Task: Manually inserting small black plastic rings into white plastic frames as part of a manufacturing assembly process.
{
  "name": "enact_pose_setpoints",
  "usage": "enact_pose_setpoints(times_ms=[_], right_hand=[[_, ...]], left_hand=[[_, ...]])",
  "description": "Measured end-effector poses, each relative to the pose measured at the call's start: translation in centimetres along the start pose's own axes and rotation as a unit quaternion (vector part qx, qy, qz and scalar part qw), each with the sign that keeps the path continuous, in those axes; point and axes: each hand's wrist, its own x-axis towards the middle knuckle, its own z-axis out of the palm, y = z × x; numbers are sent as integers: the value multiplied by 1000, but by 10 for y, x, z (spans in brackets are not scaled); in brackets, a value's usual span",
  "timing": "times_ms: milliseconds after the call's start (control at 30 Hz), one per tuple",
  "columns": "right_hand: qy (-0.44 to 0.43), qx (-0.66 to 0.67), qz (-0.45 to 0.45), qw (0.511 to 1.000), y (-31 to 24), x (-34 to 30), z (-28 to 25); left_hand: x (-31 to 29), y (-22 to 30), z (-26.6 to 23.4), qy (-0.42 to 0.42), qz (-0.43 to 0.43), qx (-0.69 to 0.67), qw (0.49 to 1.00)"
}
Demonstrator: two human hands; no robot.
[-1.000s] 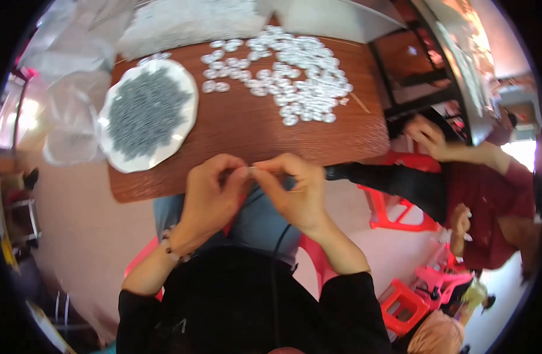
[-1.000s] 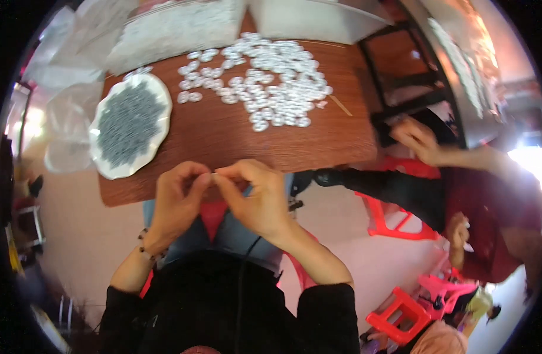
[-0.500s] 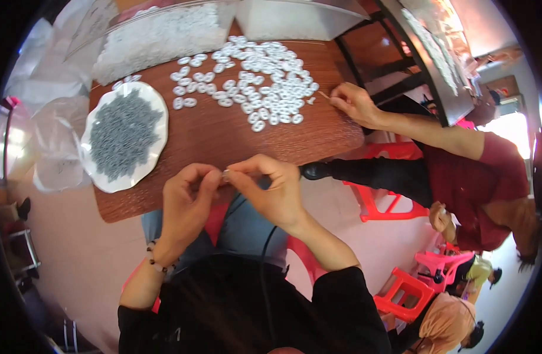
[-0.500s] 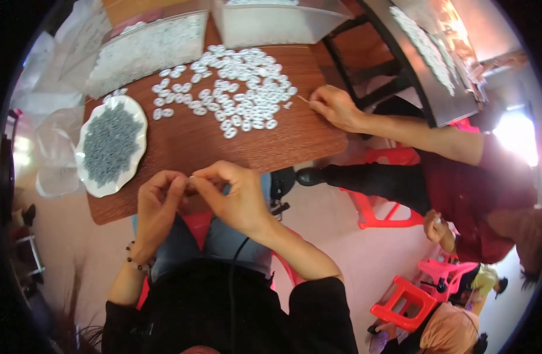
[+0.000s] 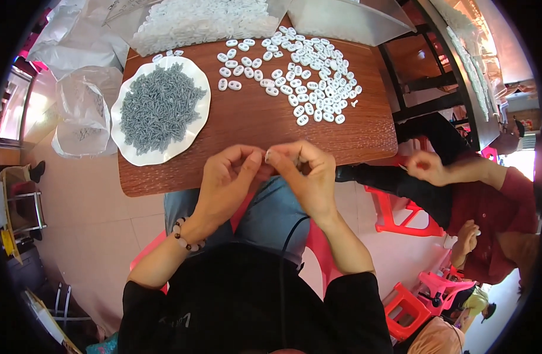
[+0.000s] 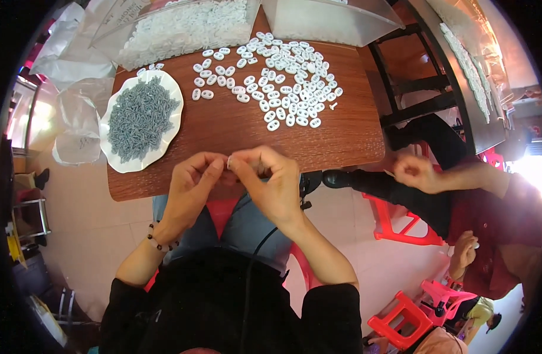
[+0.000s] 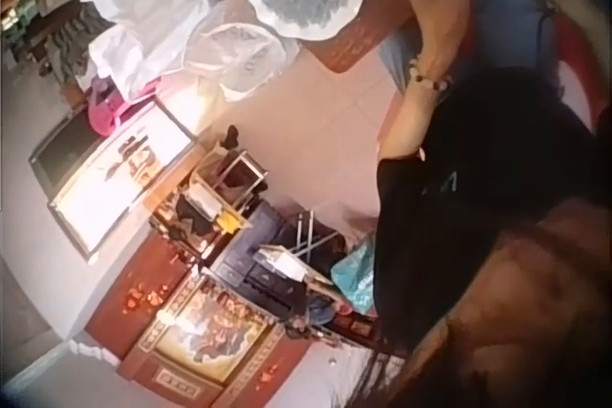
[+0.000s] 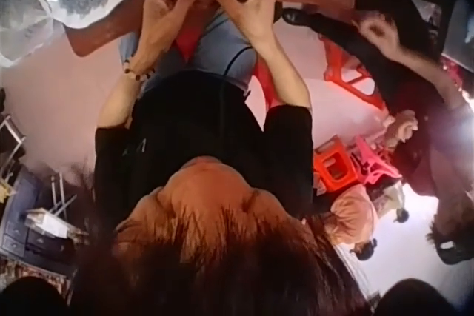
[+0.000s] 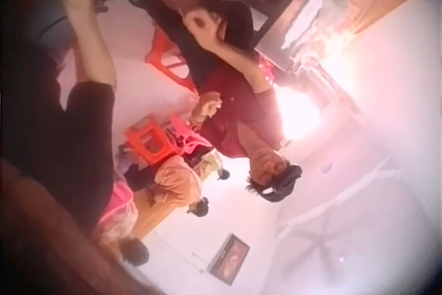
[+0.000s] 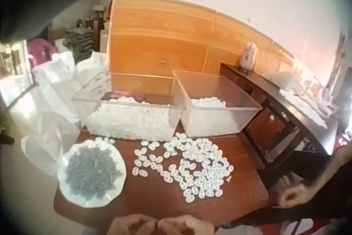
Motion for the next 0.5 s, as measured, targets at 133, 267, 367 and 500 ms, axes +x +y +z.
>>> enact_pose_setpoints(times_ms=[133, 267, 367, 500], right_hand=[[43, 90, 0, 995, 12, 14, -10], [75, 124, 12, 989, 11, 12, -24], [74, 140, 7, 987, 12, 12, -25], [62, 132, 9, 989, 11, 13, -26]], left_hand=[[-6, 5, -9, 62, 100, 11, 993], [-22, 11, -33, 69, 117, 45, 990], [-31, 10, -45, 71, 120, 73, 988], [-43, 12, -48, 65, 113, 81, 988]])
